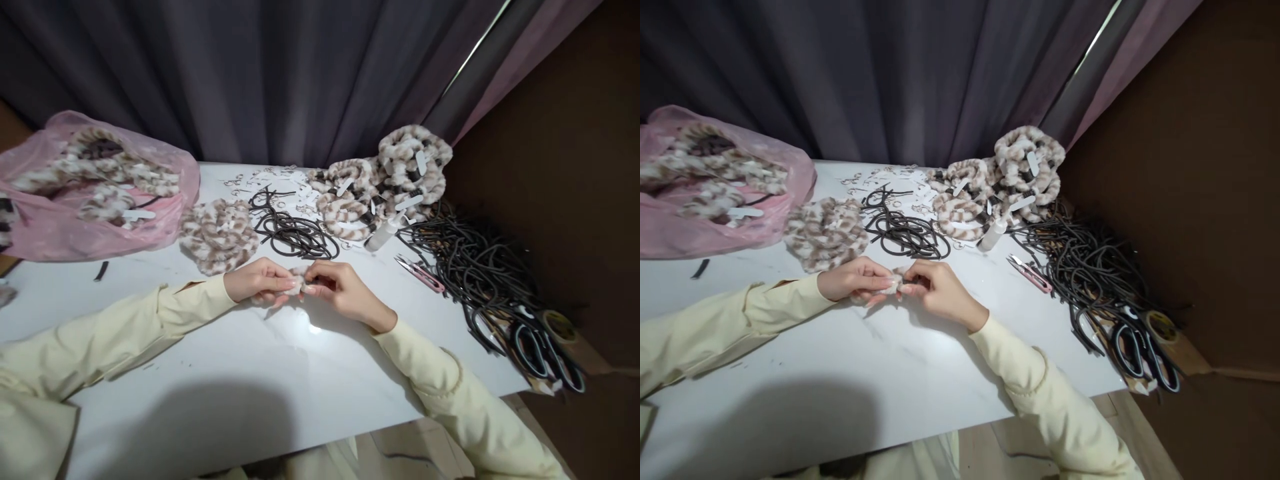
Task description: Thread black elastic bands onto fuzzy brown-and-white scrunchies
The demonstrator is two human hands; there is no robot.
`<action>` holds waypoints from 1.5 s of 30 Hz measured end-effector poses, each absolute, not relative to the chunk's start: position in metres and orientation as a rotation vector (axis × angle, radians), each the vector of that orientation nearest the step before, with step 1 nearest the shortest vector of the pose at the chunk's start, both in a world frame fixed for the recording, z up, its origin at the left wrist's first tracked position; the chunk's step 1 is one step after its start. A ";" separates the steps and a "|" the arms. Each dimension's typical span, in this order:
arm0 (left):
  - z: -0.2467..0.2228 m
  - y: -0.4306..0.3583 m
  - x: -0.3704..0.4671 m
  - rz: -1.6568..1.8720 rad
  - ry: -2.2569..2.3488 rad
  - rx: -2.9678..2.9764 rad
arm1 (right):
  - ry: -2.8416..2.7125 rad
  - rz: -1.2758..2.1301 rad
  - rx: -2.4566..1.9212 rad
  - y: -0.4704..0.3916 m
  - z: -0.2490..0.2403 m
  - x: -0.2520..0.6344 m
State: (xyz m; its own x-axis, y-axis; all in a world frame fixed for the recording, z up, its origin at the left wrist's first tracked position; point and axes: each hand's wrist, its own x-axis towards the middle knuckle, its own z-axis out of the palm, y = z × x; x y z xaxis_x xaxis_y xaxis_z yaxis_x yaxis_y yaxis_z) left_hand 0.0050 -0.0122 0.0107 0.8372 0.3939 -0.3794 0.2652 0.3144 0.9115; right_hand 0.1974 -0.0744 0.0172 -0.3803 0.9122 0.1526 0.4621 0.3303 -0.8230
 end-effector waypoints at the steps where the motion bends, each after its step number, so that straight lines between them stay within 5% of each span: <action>1: 0.010 -0.011 0.005 0.083 0.621 1.254 | -1.911 1.079 -1.203 -0.073 0.018 0.198; 6: 0.009 -0.013 0.004 0.096 0.604 1.295 | -1.592 1.589 -1.197 -0.072 0.023 0.197; 17: 0.012 -0.018 0.005 0.137 0.588 1.404 | -1.519 1.718 -1.143 -0.073 0.026 0.198; 39: 0.003 -0.025 0.005 0.448 0.491 2.095 | -1.688 1.561 -1.167 -0.074 0.016 0.198; 45: 0.002 -0.023 0.006 0.359 0.516 1.826 | -1.768 1.437 -1.211 -0.073 0.017 0.200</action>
